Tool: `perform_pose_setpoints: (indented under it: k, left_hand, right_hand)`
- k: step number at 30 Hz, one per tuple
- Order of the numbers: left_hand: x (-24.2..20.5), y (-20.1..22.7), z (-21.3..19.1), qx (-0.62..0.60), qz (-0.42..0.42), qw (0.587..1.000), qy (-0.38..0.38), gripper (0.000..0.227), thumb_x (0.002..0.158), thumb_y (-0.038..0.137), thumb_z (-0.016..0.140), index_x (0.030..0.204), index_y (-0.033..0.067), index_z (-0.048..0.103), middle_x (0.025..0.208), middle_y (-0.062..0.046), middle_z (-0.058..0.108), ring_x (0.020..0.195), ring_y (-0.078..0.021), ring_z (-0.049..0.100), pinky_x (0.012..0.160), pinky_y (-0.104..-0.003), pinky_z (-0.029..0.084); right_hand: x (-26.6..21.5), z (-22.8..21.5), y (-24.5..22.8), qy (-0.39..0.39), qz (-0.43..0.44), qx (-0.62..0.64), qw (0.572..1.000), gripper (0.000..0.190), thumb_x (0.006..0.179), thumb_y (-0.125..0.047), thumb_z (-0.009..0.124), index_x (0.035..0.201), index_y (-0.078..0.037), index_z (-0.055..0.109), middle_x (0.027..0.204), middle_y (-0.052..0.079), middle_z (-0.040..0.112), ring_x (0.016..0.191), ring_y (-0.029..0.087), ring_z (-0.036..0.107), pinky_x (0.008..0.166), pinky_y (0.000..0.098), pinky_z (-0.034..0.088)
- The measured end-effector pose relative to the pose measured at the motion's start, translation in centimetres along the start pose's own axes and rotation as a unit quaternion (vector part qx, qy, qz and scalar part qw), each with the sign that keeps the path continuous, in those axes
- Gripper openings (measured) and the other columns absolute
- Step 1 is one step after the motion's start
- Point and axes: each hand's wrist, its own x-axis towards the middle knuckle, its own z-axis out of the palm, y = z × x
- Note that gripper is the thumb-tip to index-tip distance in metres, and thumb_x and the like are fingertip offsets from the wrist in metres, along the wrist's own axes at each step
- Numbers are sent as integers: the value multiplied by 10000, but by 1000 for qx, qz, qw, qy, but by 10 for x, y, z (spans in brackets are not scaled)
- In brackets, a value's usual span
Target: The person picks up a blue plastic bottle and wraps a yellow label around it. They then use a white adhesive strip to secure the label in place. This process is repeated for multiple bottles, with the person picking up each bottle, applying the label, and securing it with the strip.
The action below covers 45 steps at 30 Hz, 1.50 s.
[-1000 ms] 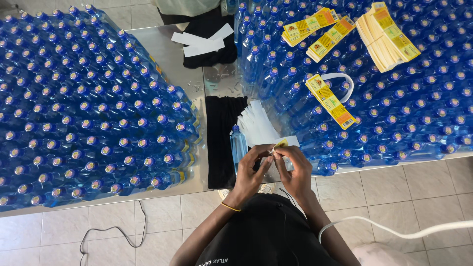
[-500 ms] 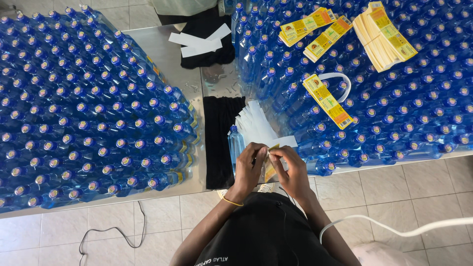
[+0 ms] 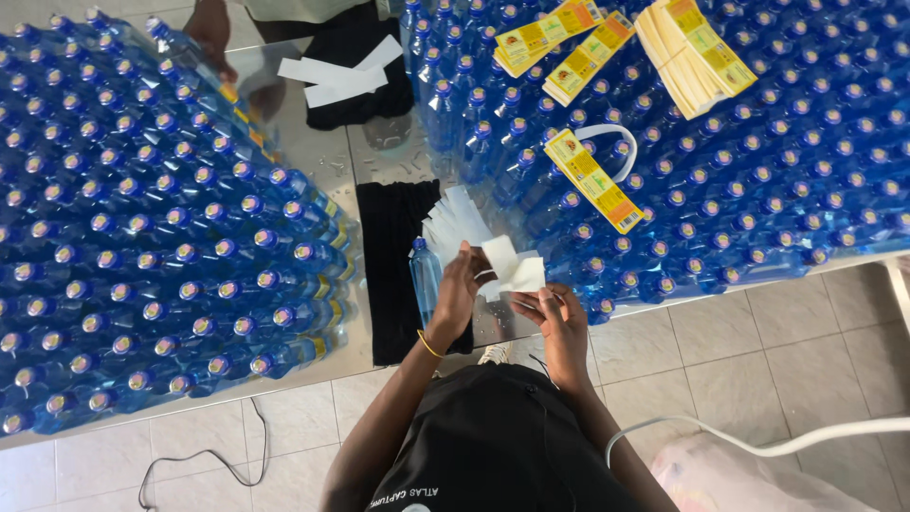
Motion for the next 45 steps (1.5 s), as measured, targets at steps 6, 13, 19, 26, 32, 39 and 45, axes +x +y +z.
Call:
perform_pose_setpoints:
  k: [6, 13, 19, 26, 32, 39, 45]
  left_hand:
    - [-19, -29, 4, 76, 27, 986, -143, 793, 1009, 504, 719, 1550, -53, 556, 1282, -282, 716, 1155, -350, 743, 1046, -550, 567]
    - [-7, -38, 1, 127, -1, 990, -55, 513, 1108, 456, 684, 1185, -39, 795, 978, -233, 790, 879, -294, 793, 840, -433, 629]
    - [26, -23, -5, 82, 7, 990, 110, 356, 1107, 363, 710, 1066, 28, 822, 984, -124, 814, 875, -170, 751, 820, -345, 607]
    - [171, -116, -146, 206, 54, 930, 298, 368, 1094, 356, 709, 841, 88, 708, 734, -49, 665, 669, -130, 583, 674, -317, 511]
    - [110, -36, -46, 392, 37, 902, 178, 885, 950, 577, 820, 1380, -76, 406, 1306, -337, 461, 1265, -442, 442, 1127, -591, 349]
    - [-48, 35, 10, 320, 84, 941, -71, 354, 1062, 57, 655, 1414, 40, 687, 1374, -181, 694, 1374, -434, 645, 1203, -533, 499]
    - [-70, 21, -18, 227, 92, 969, -22, 583, 1002, 164, 806, 1496, -14, 554, 1343, -256, 680, 1291, -424, 694, 1181, -560, 506]
  right_hand:
    - [2, 13, -25, 10, -16, -8, 1000, 182, 1135, -169, 593, 1148, 12, 597, 1093, 279, 783, 1138, 431, 797, 987, 538, 638]
    - [7, -5, -1, -32, -34, -109, 993, 193, 1115, -179, 638, 1084, 7, 682, 1055, 278, 815, 1051, 385, 817, 975, 533, 637]
    - [-9, -5, -23, -12, -67, -107, 992, 224, 1105, -181, 628, 1067, 33, 683, 1018, 313, 792, 1016, 448, 823, 924, 541, 663]
    - [-31, -62, -27, 92, -224, -26, 970, 143, 1113, -135, 551, 1130, 6, 569, 1021, 187, 704, 903, 396, 802, 876, 502, 680]
    - [-36, -33, -44, 93, -208, -51, 972, 152, 1074, -120, 598, 1111, 27, 607, 984, 155, 684, 840, 344, 799, 866, 498, 681]
    - [-11, 29, -38, 2, -145, -105, 984, 235, 1102, -203, 626, 1094, 19, 701, 954, 212, 790, 912, 326, 811, 915, 462, 651]
    - [1, 69, -25, -131, -35, -258, 957, 198, 1072, -234, 701, 1235, -131, 748, 1097, 115, 831, 1141, 239, 761, 1082, 515, 563]
